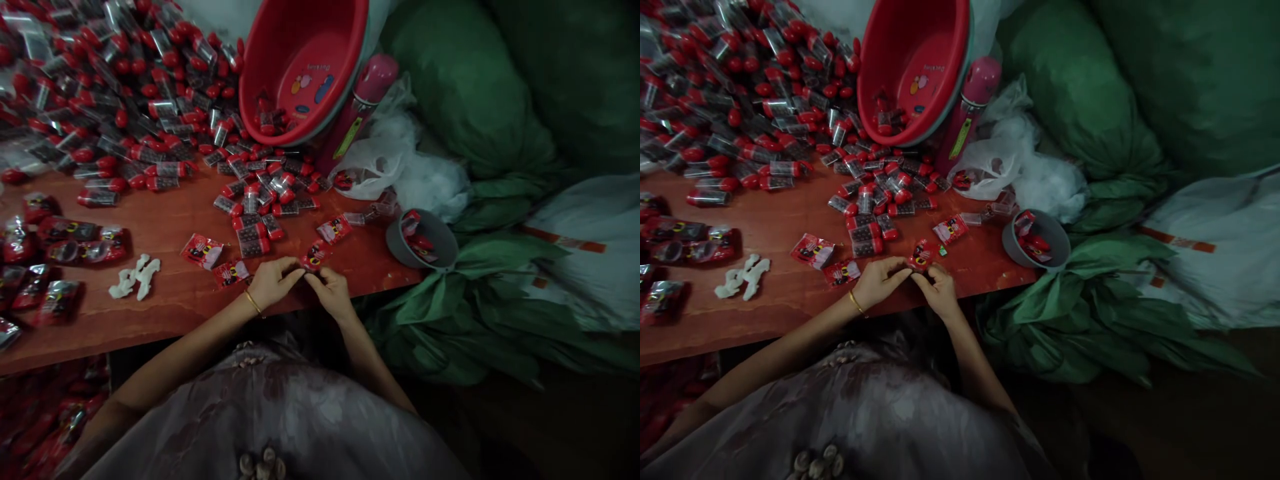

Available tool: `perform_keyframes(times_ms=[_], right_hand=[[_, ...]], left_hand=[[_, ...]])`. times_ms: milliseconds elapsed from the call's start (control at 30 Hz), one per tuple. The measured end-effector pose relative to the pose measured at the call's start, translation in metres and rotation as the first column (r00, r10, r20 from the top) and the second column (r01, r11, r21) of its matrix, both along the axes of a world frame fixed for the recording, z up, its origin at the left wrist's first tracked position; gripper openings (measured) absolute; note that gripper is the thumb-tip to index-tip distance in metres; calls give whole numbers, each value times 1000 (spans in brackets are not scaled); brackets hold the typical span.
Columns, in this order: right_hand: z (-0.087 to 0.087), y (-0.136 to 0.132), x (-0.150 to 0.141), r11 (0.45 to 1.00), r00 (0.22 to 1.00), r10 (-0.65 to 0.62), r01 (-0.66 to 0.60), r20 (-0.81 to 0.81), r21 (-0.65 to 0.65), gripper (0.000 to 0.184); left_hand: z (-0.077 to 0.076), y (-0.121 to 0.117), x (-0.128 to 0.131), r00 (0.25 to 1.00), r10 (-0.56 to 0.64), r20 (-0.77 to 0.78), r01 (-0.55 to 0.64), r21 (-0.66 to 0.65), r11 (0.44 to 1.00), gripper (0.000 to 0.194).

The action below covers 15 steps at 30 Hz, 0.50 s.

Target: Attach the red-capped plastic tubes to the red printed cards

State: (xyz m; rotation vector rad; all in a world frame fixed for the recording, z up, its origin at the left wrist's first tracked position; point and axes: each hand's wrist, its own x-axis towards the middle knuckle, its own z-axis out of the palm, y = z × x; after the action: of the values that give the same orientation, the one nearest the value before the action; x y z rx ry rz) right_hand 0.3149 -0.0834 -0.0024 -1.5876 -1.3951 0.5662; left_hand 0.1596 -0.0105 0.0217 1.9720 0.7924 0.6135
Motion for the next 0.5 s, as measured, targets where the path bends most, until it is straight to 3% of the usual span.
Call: perform_keyframes(times_ms=[100, 200, 333, 500], right_hand=[[13, -1, -7, 997, 983, 55, -62, -175, -35, 24], [22, 1, -14, 998, 979, 50, -58, -197, -34, 21], [27, 3, -19, 997, 990, 61, -67, -128, -47, 21], [46, 6, -6, 973, 972, -188, 165, 140, 160, 28]], left_hand=[[12, -4, -4, 991, 44, 128, -21, -175, 984, 24], [18, -7, -5, 989, 88, 119, -63, -196, 979, 25], [19, -7, -5, 993, 106, 49, -101, -93, 991, 27], [23, -7, -12, 959, 184, -215, -149, 169, 974, 29]])
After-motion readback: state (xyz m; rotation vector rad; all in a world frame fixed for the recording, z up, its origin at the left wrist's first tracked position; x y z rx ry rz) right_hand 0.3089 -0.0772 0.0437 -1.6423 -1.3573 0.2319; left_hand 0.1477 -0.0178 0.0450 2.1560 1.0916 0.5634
